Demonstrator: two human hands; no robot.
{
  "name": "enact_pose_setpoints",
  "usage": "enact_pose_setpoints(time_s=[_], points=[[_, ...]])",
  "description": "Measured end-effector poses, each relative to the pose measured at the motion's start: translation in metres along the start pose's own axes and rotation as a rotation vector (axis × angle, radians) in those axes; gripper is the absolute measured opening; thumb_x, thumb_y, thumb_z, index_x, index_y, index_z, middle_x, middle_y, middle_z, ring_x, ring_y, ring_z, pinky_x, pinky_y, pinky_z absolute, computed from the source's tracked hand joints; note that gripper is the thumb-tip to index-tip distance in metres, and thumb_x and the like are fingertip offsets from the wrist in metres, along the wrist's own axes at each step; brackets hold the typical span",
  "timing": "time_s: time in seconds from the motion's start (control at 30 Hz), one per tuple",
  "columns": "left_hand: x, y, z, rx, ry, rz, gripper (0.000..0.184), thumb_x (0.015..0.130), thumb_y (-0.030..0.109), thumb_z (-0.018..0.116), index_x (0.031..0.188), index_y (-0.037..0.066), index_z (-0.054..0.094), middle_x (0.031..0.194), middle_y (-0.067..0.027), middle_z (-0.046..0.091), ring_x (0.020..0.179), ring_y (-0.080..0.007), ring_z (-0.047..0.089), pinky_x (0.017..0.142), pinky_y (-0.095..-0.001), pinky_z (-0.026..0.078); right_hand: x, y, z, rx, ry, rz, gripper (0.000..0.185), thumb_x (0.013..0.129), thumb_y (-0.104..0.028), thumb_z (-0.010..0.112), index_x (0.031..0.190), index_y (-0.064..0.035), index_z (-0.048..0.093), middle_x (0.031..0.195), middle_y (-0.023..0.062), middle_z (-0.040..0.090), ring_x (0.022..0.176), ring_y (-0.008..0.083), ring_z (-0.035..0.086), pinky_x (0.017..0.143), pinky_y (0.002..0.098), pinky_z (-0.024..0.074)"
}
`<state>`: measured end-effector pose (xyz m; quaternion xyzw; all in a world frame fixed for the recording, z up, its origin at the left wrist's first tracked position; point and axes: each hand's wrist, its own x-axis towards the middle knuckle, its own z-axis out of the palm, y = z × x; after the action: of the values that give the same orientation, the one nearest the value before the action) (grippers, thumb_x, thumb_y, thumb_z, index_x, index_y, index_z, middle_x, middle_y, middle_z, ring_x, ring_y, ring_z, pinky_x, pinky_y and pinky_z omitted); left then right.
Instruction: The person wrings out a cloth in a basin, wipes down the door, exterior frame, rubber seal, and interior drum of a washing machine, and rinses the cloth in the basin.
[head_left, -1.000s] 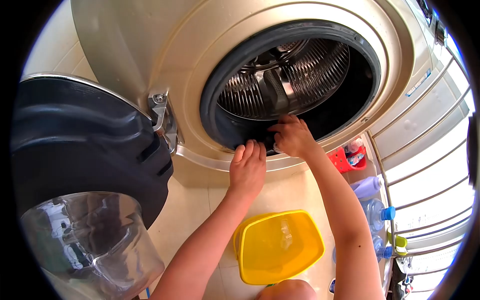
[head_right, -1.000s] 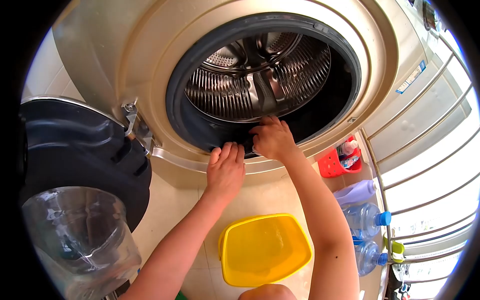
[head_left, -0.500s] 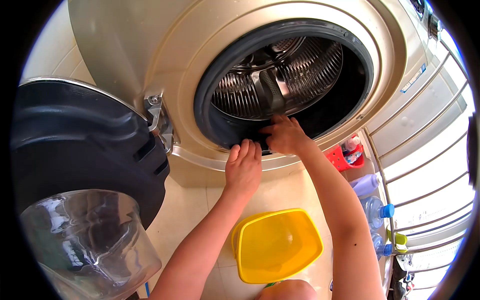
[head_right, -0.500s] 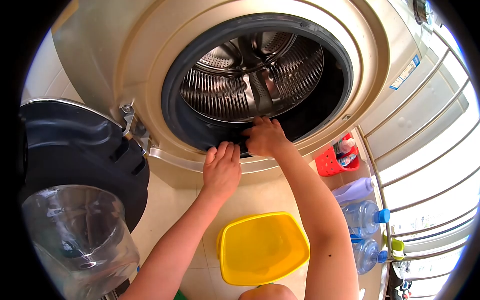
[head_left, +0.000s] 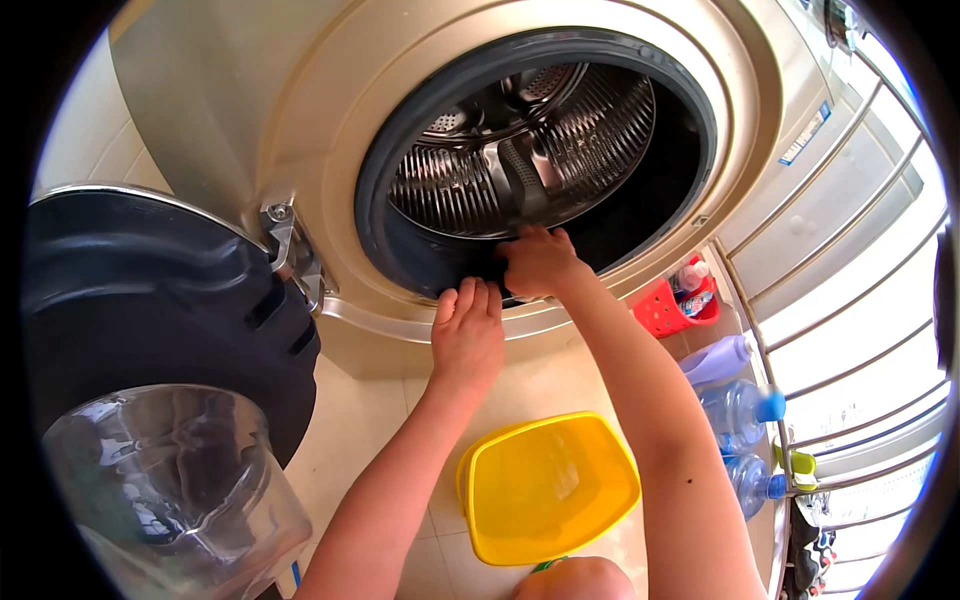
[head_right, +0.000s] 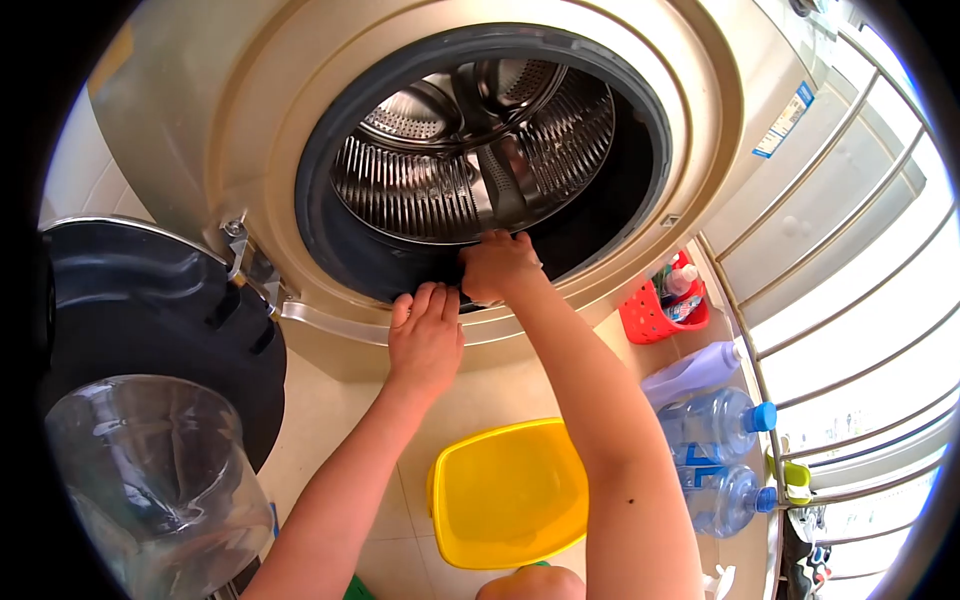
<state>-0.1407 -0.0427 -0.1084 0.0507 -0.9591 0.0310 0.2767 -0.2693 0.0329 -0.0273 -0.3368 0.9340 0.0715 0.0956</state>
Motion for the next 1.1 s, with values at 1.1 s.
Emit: enact_pose_setpoints(time_s=[1.1], points=[[0.004,-0.005,-0.017,-0.173,-0.050,0.036,0.042,0.077,0.020,0.060,0.116,0.003,0.060,0.116,-0.0059,0.060,0.118,-0.0183,0.047,0.100,-0.0369,0.030,-0.002,-0.001,0.007,0.020,0.046,0.043,0.038,0.074,-0.018,0.055,0.109,-0.0226,0.070,0.124,0.0119,0.053,0.122,0.0284,0.047,0.101,0.0429,0.0330]])
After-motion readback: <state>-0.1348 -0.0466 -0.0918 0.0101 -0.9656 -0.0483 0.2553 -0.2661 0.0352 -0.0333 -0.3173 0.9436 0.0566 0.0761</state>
